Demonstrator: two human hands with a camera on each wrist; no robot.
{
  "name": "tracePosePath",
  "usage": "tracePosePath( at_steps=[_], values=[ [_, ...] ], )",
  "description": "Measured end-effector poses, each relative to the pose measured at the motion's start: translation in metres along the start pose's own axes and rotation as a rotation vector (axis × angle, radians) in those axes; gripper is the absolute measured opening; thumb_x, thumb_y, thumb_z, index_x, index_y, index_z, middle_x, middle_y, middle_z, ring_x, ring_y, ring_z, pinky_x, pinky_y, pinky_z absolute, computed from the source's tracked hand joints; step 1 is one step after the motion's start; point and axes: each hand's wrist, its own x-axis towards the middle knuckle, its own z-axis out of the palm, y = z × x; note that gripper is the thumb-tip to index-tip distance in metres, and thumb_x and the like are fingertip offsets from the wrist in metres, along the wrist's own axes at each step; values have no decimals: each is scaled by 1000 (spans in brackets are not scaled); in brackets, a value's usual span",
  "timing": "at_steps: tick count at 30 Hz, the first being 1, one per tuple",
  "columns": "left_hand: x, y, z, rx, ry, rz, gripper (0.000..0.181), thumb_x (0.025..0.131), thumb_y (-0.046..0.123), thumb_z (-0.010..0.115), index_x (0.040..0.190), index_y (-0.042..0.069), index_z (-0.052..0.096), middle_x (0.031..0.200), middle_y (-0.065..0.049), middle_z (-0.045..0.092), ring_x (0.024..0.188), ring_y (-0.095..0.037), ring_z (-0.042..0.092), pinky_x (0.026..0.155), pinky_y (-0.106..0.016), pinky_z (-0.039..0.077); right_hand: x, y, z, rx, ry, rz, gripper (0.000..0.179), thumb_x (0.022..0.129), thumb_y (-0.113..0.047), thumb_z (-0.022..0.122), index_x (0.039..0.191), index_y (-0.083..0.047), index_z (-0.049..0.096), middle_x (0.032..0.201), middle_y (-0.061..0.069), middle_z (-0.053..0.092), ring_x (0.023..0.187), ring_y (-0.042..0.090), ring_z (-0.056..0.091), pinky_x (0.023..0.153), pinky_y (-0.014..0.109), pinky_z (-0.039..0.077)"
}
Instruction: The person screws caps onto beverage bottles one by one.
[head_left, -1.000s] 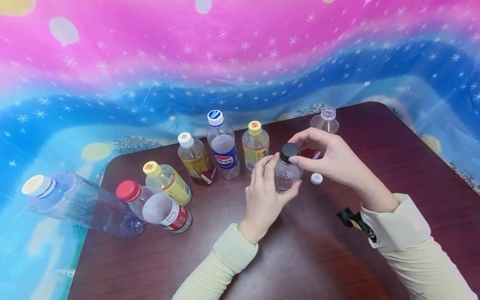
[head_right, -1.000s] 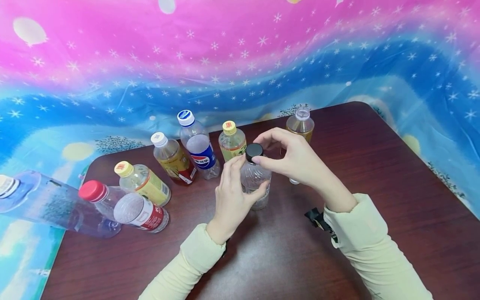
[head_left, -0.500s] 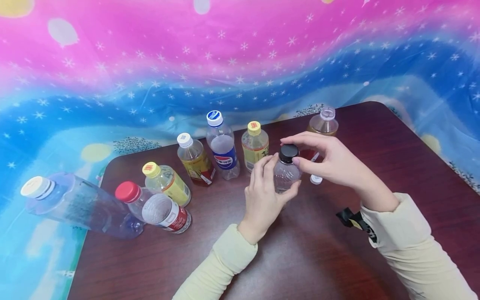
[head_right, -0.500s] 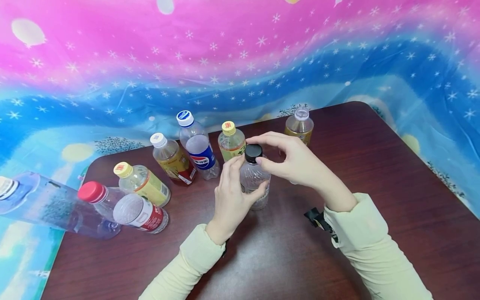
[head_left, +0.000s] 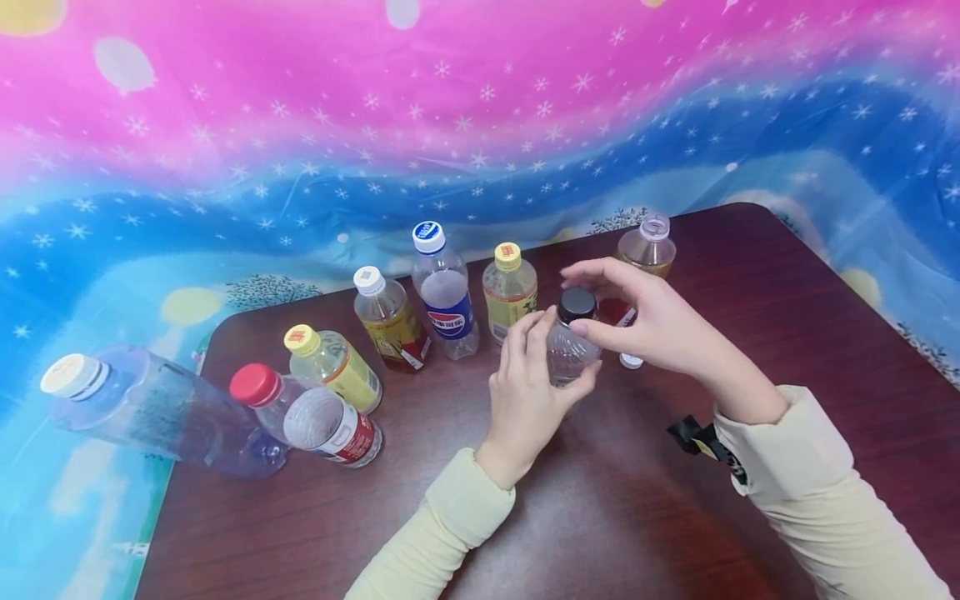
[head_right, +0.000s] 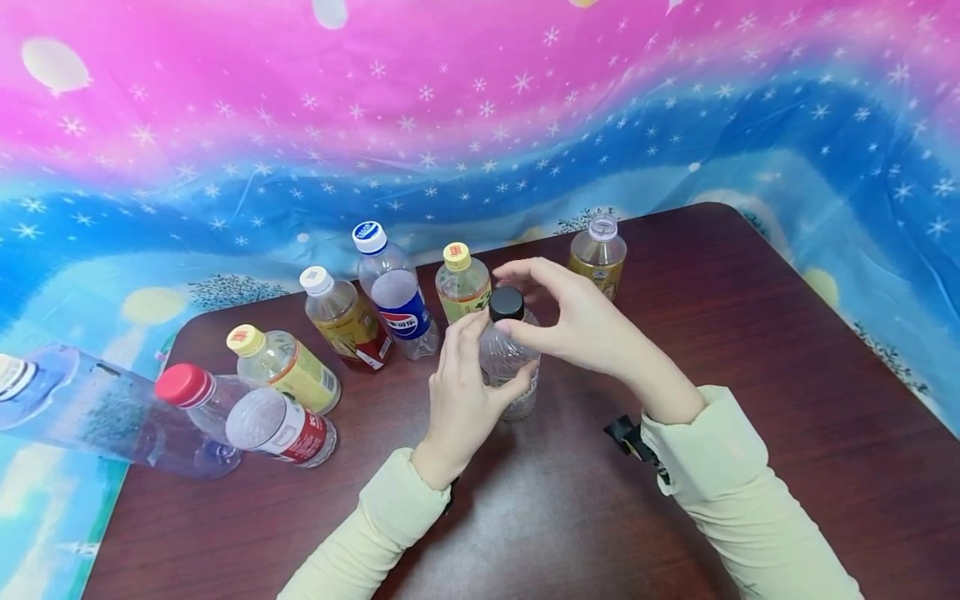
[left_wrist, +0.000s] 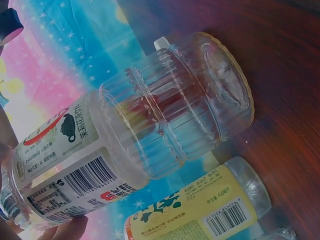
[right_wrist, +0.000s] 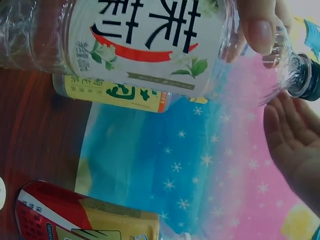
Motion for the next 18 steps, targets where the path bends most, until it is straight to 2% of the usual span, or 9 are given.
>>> tracePosePath(
  at_steps=[3,5,7,18],
  values=[
    [0,0,0,-3,-8,0,74,74,40,79,132,10,46,122,-10,54,110,-20,58,68,-33,59,-1,2,-2,-23,-42,-87,47,86,-3,65,131,-10,55,121,7,63,94,-4,54,63,21,49],
    [0,0,0,-2,-10,3,74,74,41,79,132,10,46,122,-10,54,110,-20,58,69,-32,59,-2,4,-3,-37,-44,-131,45,86,-1,63,130,-10,57,119,5,63,93,-4,54,64,21,49],
    [0,-1,0,-1,-8,7,74,74,41,79,132,9,46,122,-10,54,110,-20,58,68,-32,59,-3,4,-4,-36,-38,-139,43,86,0,62,127,-10,59,115,4,64,92,-4,54,64,21,49],
    [0,-1,1,9,18,16,73,74,42,79,131,10,47,121,-9,54,109,-20,58,66,-32,59,-2,1,-2,-41,45,-9,36,82,-8,72,117,-13,65,99,-6,65,88,-7,58,61,21,51]
  ],
)
